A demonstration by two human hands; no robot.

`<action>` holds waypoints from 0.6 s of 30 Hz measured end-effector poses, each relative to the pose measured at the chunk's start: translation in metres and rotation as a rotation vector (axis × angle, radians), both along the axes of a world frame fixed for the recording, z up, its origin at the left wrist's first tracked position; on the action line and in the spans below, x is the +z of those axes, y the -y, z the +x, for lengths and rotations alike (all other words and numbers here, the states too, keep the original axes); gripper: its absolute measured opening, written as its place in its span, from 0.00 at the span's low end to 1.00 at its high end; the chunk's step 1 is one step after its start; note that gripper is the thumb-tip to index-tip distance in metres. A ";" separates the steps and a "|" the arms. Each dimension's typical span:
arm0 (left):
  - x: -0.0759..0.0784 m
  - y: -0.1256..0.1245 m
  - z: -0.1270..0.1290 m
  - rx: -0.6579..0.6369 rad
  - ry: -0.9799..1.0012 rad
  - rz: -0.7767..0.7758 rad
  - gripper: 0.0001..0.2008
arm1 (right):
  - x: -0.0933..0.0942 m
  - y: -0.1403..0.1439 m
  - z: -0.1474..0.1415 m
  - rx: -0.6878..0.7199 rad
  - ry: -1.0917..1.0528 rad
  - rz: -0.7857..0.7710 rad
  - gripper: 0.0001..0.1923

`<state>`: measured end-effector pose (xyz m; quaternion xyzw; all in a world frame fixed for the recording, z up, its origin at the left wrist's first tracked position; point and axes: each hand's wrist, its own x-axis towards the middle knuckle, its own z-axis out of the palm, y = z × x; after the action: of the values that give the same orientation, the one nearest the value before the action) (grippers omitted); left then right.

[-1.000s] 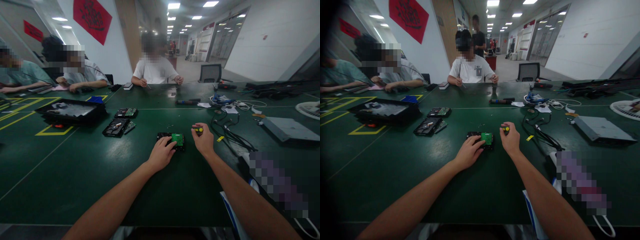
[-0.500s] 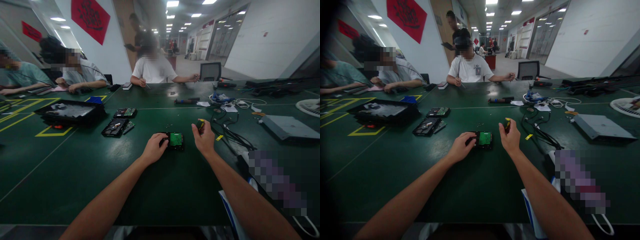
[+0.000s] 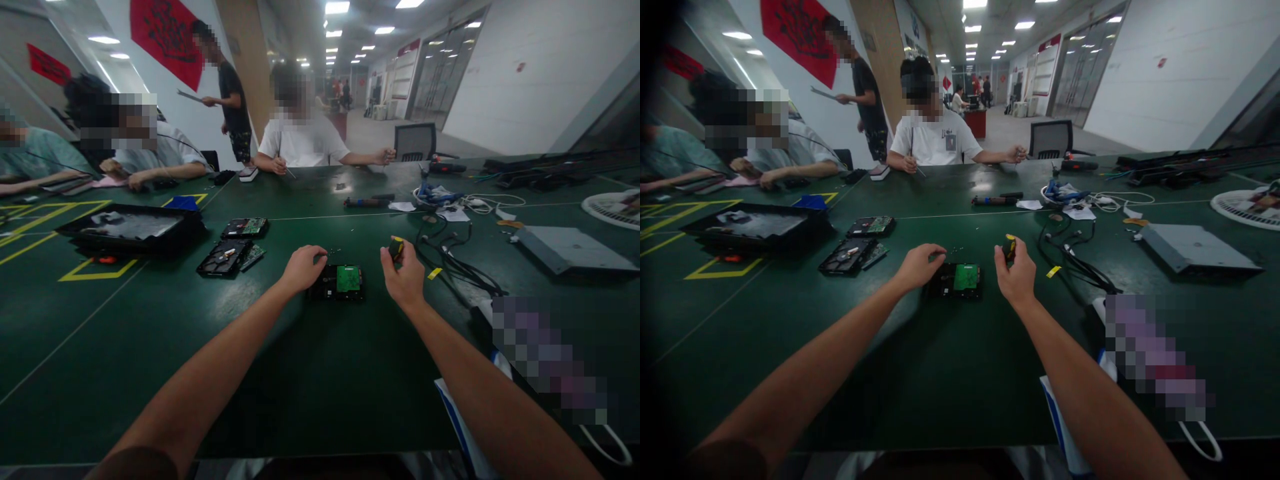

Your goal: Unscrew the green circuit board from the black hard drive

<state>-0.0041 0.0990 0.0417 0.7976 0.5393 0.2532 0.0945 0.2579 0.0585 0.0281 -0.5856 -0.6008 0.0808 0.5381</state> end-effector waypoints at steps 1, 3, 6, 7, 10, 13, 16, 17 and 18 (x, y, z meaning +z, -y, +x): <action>0.002 -0.012 0.001 0.008 -0.043 -0.059 0.11 | -0.001 -0.001 0.000 0.022 -0.040 0.008 0.26; 0.004 -0.034 0.005 0.062 -0.132 -0.165 0.11 | -0.004 -0.001 -0.001 0.091 -0.119 0.021 0.28; 0.004 -0.056 0.009 0.093 -0.179 -0.233 0.09 | -0.004 0.001 -0.001 0.143 -0.140 0.034 0.27; 0.003 -0.061 0.010 0.092 -0.190 -0.253 0.08 | -0.004 0.002 -0.001 0.135 -0.118 0.035 0.27; -0.002 -0.068 0.012 0.076 -0.210 -0.296 0.06 | -0.002 0.002 0.001 0.102 -0.043 0.029 0.25; -0.006 -0.071 0.014 0.070 -0.212 -0.320 0.07 | -0.002 0.001 0.002 0.065 0.019 0.034 0.25; -0.011 -0.072 0.015 0.079 -0.197 -0.328 0.08 | -0.001 -0.001 0.002 0.036 0.071 0.060 0.28; -0.012 -0.072 0.015 0.080 -0.189 -0.328 0.08 | -0.001 -0.001 0.002 0.037 0.089 0.069 0.28; -0.013 -0.072 0.016 0.079 -0.180 -0.327 0.08 | -0.001 -0.001 0.002 0.042 0.104 0.074 0.29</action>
<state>0.0115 0.1714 0.0285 0.7693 0.6104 0.0932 0.1641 0.2597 0.0596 0.0271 -0.5558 -0.6428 0.0391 0.5256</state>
